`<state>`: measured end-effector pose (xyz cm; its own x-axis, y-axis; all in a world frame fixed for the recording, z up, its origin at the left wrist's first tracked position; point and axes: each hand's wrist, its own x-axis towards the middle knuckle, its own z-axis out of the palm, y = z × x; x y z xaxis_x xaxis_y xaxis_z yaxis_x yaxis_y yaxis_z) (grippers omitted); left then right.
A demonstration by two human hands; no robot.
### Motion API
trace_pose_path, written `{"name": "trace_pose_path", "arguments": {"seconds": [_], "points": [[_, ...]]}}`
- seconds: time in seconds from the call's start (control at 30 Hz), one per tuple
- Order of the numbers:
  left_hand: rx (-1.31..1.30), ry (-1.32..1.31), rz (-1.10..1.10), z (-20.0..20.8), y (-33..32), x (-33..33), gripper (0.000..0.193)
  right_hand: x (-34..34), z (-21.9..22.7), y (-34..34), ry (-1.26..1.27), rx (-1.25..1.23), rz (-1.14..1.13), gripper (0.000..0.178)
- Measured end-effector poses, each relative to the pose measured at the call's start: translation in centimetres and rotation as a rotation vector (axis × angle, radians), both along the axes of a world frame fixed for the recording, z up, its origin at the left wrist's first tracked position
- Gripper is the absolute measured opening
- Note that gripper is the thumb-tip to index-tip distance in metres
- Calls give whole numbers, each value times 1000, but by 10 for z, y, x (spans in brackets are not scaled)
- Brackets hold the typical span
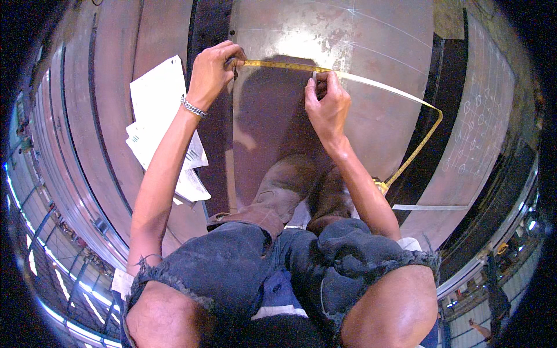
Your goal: The person measures a large metal sheet using a tape measure and marks points with a marker. They then use a straightedge to draw straight lines between the marked points on the metal sheet.
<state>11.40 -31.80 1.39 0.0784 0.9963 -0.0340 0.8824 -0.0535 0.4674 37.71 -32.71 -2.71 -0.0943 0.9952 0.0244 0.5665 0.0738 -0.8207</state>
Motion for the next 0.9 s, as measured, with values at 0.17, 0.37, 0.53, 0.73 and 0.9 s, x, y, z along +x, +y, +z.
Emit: {"name": "trace_pose_path", "arguments": {"seconds": [0.17, 0.37, 0.53, 0.73, 0.9], "points": [[34, 49, -4, -1, -2, -1, 15, -4, -4, 1, -90, 104, -12, 11], [-17, 22, 3, 0, -2, 0, 27, -4, 6, 3, -85, 7, 19, 14], [-30, 1, 11, -4, -3, -3, 26, -6, 6, 4, -126, 60, 3, 12], [7, 39, -2, -6, -3, -5, 25, -7, 11, 10, -174, 65, 46, 12], [-34, 19, -15, -1, 0, -1, 28, -2, 19, 27, -263, -7, 123, 18]]}}
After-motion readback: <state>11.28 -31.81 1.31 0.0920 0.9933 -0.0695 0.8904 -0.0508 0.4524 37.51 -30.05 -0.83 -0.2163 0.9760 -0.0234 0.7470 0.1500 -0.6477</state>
